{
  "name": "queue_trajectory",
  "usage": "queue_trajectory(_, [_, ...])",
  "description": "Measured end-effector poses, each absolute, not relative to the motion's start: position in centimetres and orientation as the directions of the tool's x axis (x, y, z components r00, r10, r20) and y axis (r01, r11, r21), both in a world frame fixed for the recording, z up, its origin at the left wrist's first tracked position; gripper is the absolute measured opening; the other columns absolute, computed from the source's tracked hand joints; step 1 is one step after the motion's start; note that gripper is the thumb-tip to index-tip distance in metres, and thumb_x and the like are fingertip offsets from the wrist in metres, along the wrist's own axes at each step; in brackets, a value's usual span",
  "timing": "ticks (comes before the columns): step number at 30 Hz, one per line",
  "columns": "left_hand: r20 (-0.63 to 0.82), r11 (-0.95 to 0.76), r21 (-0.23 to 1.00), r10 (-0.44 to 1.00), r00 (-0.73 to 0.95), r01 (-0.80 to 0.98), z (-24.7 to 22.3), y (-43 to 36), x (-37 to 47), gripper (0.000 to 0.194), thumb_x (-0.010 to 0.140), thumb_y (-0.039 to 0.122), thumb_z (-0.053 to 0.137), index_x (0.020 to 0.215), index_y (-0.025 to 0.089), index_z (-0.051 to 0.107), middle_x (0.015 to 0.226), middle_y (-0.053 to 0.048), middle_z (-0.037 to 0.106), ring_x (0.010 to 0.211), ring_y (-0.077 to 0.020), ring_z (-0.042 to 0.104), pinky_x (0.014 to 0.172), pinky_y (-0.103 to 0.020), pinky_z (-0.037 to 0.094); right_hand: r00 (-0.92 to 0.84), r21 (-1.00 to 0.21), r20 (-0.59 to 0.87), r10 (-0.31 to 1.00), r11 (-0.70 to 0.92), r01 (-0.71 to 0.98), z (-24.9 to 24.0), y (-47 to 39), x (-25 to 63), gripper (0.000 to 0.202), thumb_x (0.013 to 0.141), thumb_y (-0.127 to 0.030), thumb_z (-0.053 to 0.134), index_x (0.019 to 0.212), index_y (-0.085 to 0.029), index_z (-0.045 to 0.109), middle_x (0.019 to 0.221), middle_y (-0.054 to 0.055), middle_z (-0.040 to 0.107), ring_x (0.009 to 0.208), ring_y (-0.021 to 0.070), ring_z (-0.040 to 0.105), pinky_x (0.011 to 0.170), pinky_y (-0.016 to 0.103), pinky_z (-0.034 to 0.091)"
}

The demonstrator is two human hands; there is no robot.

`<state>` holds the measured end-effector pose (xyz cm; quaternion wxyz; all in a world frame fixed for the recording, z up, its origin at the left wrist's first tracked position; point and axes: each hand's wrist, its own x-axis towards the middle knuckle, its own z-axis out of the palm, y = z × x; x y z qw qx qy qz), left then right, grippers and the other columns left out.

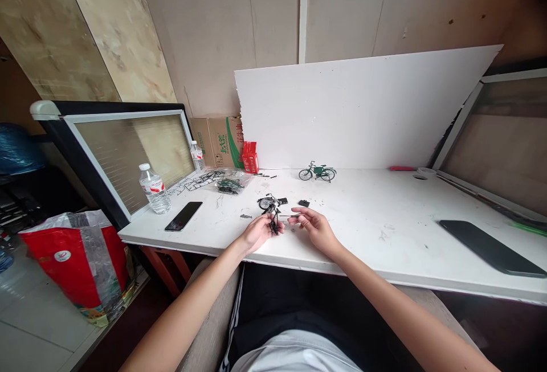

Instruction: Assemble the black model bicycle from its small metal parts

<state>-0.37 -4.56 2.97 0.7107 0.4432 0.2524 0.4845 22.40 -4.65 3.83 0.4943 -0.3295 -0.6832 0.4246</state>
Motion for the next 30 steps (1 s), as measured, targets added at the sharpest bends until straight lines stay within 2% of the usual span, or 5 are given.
queue_trajectory(4, [0.077,0.132,0.873,0.913,0.400,-0.470,3.0,-4.6,-0.3,0.041,0.092,0.057,0.070,0.088,0.017,0.065,0.088,-0.010,0.069,0.085,-0.0225,0.065,0.086,-0.038,0.049,-0.344,-0.934,0.349,0.872,0.352,-0.055,4.1,-4.9,22.2,0.045,0.091,-0.061,0.070,0.112,-0.022,0.075,0.096,0.009,0.080,0.093,0.0274,0.075,0.094,0.046,0.056])
queue_trajectory(6, [0.081,0.124,0.878,0.913,0.401,-0.461,3.0,-4.7,-0.4,0.047,0.090,0.064,0.069,0.090,0.017,0.065,0.089,-0.010,0.070,0.086,-0.0227,0.065,0.086,-0.038,0.049,-0.331,-0.941,0.333,0.883,0.333,-0.060,4.2,-5.1,22.2,0.044,0.090,-0.061,0.073,0.109,-0.021,0.077,0.093,0.008,0.079,0.089,0.0258,0.073,0.092,0.044,0.056])
queue_trajectory(12, [0.086,0.125,0.884,0.905,0.418,-0.451,2.7,-4.7,-0.7,0.048,0.092,0.063,0.067,0.095,0.015,0.067,0.091,-0.011,0.070,0.086,-0.0213,0.067,0.087,-0.036,0.050,-0.294,-0.963,0.257,0.921,0.271,0.007,4.9,-5.2,22.7,0.047,0.088,-0.060,0.075,0.117,-0.023,0.080,0.100,0.007,0.078,0.089,0.0229,0.068,0.088,0.039,0.054])
queue_trajectory(20, [0.093,0.097,0.903,0.907,0.412,-0.419,3.4,-5.2,-0.5,0.043,0.091,0.059,0.071,0.086,0.016,0.066,0.087,-0.010,0.072,0.087,-0.0228,0.068,0.085,-0.036,0.051,-0.279,-0.969,0.233,0.931,0.247,0.013,5.0,-5.4,22.5,0.047,0.084,-0.062,0.079,0.107,-0.022,0.083,0.101,0.009,0.080,0.094,0.0256,0.071,0.095,0.041,0.053])
queue_trajectory(30, [0.115,0.078,0.913,0.892,0.438,-0.400,3.1,-4.9,-0.6,0.046,0.093,0.060,0.068,0.092,0.015,0.066,0.089,-0.012,0.073,0.084,-0.0234,0.068,0.085,-0.037,0.049,-0.251,-0.968,0.250,0.935,0.251,-0.027,4.5,-4.9,22.4,0.044,0.081,-0.059,0.082,0.103,-0.021,0.084,0.101,0.009,0.081,0.098,0.0269,0.071,0.097,0.043,0.051])
